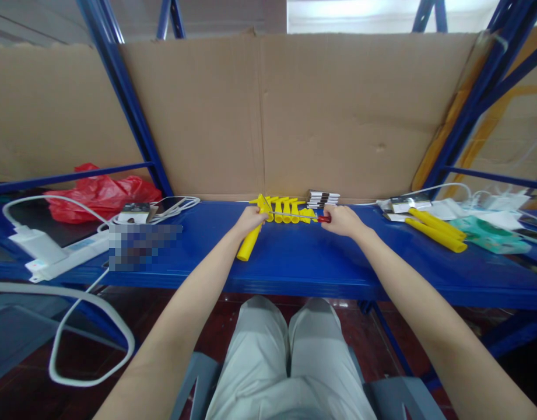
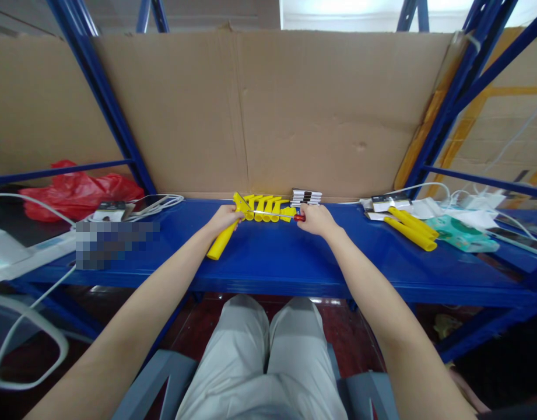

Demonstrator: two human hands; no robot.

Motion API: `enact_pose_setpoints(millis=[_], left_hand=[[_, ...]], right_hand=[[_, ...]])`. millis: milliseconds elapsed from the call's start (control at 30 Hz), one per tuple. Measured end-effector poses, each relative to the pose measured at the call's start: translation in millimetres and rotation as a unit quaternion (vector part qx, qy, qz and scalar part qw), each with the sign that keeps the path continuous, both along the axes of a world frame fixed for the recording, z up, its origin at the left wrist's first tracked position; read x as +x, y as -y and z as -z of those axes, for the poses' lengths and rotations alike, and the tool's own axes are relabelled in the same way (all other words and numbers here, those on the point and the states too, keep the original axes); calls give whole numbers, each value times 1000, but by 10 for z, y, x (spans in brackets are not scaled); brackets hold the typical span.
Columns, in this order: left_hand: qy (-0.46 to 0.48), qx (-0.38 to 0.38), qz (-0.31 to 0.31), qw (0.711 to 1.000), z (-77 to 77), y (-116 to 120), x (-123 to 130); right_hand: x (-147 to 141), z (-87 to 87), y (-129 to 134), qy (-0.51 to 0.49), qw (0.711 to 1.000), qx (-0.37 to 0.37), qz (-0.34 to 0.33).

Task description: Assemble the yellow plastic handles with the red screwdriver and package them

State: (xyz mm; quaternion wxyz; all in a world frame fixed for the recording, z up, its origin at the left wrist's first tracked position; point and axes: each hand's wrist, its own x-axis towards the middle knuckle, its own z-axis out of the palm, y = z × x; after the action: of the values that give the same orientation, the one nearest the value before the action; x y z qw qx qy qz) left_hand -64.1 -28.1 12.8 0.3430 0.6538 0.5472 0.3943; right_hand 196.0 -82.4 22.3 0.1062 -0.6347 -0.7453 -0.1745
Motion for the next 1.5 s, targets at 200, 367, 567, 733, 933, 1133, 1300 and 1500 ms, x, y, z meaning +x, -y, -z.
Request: enact_pose_setpoints(millis=[200, 367, 567, 733, 933, 1133, 1300, 1500], left_hand=[[-2, 3, 1, 1000, -7, 7, 2], [1, 1, -14, 1000, -7, 1, 3], [11, 8, -18, 1000, -13, 14, 9], [7, 11, -18, 1000, -19, 17, 2], [5, 6, -18, 1000, -13, 14, 3], [0, 9, -15, 1000, 5, -17, -5], [9, 13, -17, 1000, 0, 1, -3], [6, 7, -13, 1000, 0, 11, 6]], right_hand=[[-15, -15, 33, -12, 1000, -28, 2], [2, -39, 45, -7, 1000, -25, -16], [16, -31, 21, -13, 1000, -18, -20], [16, -6, 17, -34, 999, -30, -23], [29, -23, 33, -24, 998, -28, -45], [35, 22, -7, -36, 999, -26, -26], [50, 13, -4, -41, 998, -29, -41], [45, -6, 0, -22, 999, -23, -28]])
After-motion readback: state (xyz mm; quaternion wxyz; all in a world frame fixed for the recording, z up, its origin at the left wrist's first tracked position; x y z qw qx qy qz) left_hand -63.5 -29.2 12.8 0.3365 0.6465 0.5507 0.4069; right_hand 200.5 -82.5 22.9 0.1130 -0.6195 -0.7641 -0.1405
